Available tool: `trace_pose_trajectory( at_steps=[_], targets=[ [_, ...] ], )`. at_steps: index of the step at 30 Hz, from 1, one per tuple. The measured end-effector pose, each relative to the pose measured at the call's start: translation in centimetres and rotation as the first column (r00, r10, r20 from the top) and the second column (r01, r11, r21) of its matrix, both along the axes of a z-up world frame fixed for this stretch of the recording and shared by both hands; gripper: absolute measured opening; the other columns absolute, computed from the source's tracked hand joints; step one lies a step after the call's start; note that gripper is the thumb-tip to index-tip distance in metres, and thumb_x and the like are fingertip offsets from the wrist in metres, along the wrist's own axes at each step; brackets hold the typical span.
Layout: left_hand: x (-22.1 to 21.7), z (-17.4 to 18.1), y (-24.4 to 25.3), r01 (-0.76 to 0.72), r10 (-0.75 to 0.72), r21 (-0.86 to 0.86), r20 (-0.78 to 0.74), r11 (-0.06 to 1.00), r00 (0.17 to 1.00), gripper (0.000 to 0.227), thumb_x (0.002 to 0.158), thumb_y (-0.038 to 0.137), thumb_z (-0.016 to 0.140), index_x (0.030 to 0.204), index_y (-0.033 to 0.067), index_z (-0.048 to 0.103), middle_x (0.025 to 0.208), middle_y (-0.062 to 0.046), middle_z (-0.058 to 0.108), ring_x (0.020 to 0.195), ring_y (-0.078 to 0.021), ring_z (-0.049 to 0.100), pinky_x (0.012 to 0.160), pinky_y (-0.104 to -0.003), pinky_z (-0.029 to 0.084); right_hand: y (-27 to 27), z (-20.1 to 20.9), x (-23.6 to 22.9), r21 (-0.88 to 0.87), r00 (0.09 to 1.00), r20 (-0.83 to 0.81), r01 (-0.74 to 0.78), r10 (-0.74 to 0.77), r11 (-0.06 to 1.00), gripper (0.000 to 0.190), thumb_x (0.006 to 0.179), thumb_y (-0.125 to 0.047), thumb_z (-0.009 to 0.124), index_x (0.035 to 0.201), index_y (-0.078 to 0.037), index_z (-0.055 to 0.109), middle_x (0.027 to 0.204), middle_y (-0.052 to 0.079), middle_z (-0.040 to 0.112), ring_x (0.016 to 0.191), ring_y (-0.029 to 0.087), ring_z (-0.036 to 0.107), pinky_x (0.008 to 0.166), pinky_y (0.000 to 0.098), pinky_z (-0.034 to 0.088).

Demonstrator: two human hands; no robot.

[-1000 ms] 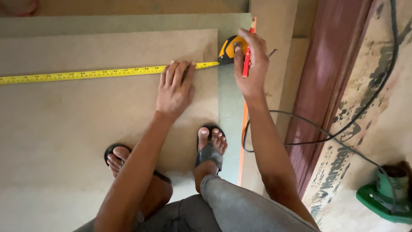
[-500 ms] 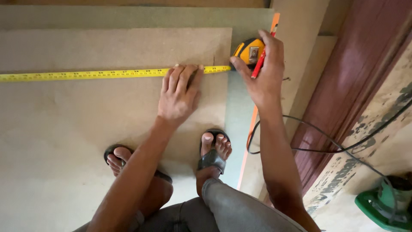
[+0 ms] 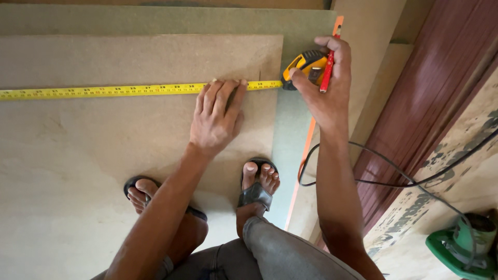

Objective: The person measures a large flat wooden board using a yellow tape measure and marks several points with a red pencil. They repeatedly extend the tape, align it along the board's edge, and make marks at measured intervals. The person remains standing throughout the task.

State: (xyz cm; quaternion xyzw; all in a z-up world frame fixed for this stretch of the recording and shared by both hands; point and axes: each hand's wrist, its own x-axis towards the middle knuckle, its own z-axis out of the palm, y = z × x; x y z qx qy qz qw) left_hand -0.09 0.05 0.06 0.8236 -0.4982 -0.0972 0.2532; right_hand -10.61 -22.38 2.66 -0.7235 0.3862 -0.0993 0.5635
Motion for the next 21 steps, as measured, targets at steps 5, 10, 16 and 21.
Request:
trace_pose_trajectory(
  at_steps=[5, 10, 16, 21],
  targets=[
    [0.0, -0.1, 0.0, -0.004, 0.004, -0.019, -0.006, 1.0, 1.0, 0.052, 0.092, 0.011, 0.068, 0.143, 0.0026, 0.061, 0.141, -0.012, 0.053, 0.132, -0.0325, 0.05, 0.117, -0.049, 0.042, 0.3, 0.3, 0.0, -0.013, 1.0, -0.01, 0.011, -0.011, 1.0, 0.055, 0.093, -0.002, 0.08, 0.139, -0.007, 0.05, 0.12, 0.003, 0.052, 0.108, 0.01, 0.054, 0.091, 0.027, 0.049],
    [0.0, -0.1, -0.1, -0.003, 0.003, -0.006, 0.016, 1.0, 1.0, 0.054, 0.091, 0.011, 0.068, 0.144, 0.0033, 0.062, 0.141, -0.011, 0.054, 0.132, -0.0325, 0.05, 0.117, -0.05, 0.042, 0.0, 0.1, -0.1, -0.03, 1.0, 0.02, -0.011, 0.011, 0.999, 0.048, 0.093, 0.0, 0.078, 0.131, -0.006, 0.05, 0.116, 0.002, 0.053, 0.103, 0.01, 0.057, 0.087, 0.0265, 0.05],
    [-0.4, 0.1, 0.1, -0.033, 0.033, -0.05, 0.018, 0.998, 0.999, 0.052, 0.093, 0.011, 0.069, 0.144, 0.0061, 0.061, 0.14, -0.011, 0.055, 0.132, -0.0313, 0.05, 0.12, -0.05, 0.038, -0.4, 0.3, -0.7, 0.02, 0.996, 0.067, -0.057, 0.056, 0.998, 0.042, 0.092, 0.002, 0.075, 0.122, -0.007, 0.047, 0.104, 0.002, 0.053, 0.094, 0.009, 0.056, 0.086, 0.0275, 0.051],
    [-0.8, -0.1, 0.8, -0.076, 0.081, -0.122, 0.035, 0.99, 0.996, 0.047, 0.09, 0.009, 0.068, 0.137, 0.0053, 0.064, 0.137, -0.011, 0.056, 0.129, -0.0318, 0.053, 0.116, -0.051, 0.037, -0.5, 1.1, -1.1, 0.309, 0.98, 0.199, -0.083, 0.021, 0.947, 0.034, 0.091, 0.001, 0.07, 0.111, -0.009, 0.044, 0.104, 0.003, 0.055, 0.09, 0.011, 0.06, 0.082, 0.0293, 0.054]
  ],
)
